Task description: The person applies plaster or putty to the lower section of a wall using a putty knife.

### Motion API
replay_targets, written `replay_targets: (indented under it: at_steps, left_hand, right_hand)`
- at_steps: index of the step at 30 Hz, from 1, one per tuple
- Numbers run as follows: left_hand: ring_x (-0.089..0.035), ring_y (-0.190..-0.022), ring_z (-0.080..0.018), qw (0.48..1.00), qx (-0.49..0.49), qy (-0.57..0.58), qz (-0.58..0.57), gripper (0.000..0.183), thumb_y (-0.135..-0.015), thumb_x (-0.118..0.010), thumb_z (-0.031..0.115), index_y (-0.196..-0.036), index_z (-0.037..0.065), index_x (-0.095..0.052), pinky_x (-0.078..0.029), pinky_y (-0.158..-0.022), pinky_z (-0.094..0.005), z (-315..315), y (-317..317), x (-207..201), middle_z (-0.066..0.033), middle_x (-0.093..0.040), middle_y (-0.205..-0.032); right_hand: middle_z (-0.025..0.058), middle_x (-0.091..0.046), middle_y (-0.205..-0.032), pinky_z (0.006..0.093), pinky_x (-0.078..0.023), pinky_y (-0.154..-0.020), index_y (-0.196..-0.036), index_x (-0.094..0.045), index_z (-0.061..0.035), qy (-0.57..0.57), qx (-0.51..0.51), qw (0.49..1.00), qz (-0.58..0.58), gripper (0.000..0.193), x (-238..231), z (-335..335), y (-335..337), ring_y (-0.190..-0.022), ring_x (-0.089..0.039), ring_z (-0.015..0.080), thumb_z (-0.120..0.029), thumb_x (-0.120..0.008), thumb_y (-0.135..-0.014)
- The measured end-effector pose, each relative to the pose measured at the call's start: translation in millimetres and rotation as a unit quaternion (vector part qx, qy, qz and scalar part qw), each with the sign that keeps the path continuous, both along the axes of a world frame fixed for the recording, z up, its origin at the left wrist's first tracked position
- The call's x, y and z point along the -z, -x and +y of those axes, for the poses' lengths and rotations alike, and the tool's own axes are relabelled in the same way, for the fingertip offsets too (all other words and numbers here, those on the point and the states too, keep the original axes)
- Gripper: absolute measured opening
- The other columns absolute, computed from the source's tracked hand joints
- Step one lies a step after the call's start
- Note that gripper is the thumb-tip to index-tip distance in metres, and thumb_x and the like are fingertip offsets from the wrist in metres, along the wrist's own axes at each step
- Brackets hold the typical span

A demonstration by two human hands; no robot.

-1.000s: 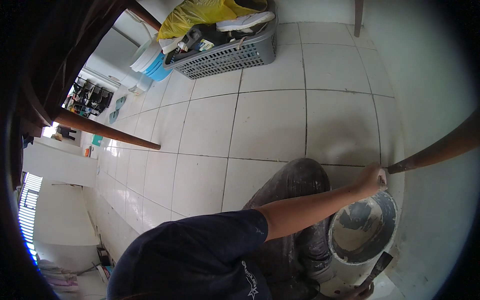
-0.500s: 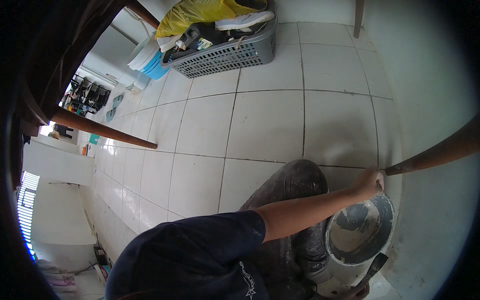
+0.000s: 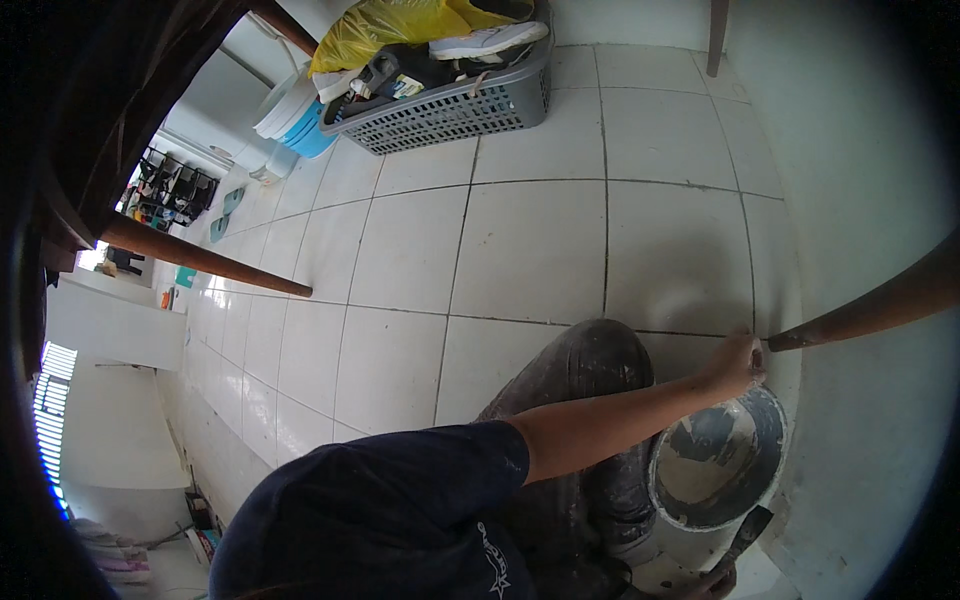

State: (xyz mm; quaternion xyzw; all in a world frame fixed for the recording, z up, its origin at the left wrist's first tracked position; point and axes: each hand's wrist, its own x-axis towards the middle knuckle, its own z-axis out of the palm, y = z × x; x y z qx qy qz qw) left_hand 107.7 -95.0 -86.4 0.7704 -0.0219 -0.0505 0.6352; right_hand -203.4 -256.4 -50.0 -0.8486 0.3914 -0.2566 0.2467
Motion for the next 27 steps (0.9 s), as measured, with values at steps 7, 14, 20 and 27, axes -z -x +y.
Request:
replay_targets:
  at_steps: [7, 14, 20, 27]
  left_hand:
    - [-0.056, -0.086, -0.0358, 0.997, 0.054, 0.026, 0.051, 0.018, -0.069, -0.069, 0.009, -0.071, 0.0, -0.053, -0.044, -0.075, -0.043, 0, 1, -4, -0.0217, -0.052, -0.092]
    - [-0.058, -0.08, -0.0352, 0.999, 0.04, 0.004, 0.035, 0.02, -0.069, -0.069, 0.011, -0.07, -0.001, -0.053, -0.045, -0.071, -0.0441, 8, 0, -10, -0.0218, -0.054, -0.085]
    - [-0.057, -0.081, -0.0355, 0.994, 0.051, 0.034, 0.089, 0.021, -0.072, -0.066, 0.013, -0.071, -0.002, -0.051, -0.045, -0.072, -0.0435, 7, 1, -14, -0.0227, -0.053, -0.088]
    - [-0.058, -0.073, -0.031, 0.985, 0.096, 0.072, 0.123, 0.02, -0.073, -0.066, 0.012, -0.069, 0.0, -0.051, -0.045, -0.064, -0.0415, 7, 0, -20, -0.0191, -0.053, -0.077]
  right_hand:
    - [0.0117, -0.065, -0.076, 0.0355, -0.048, -0.05, -0.09, -0.068, -0.0006, -0.029, 0.007, 1.0, -0.01, 0.032, 4, -5, 5, -0.059, -0.06, 0.0242, -0.032, -0.063, -0.089]
    - [0.0113, -0.065, -0.078, 0.0373, -0.049, -0.053, -0.09, -0.069, -0.0008, -0.039, 0.031, 0.999, 0.014, 0.034, -3, 5, -4, -0.061, -0.059, 0.0248, -0.033, -0.06, -0.09]
    - [0.0102, -0.066, -0.078, 0.036, -0.049, -0.053, -0.092, -0.069, -0.0016, -0.031, 0.048, 0.997, 0.047, 0.035, -14, 13, -8, -0.062, -0.059, 0.0241, -0.036, -0.061, -0.089]
    - [0.0126, -0.068, -0.094, 0.035, -0.051, -0.066, -0.107, -0.063, -0.0028, -0.075, 0.043, 0.992, 0.087, 0.039, -10, 1, -6, -0.083, -0.065, 0.0244, -0.038, -0.055, -0.092]
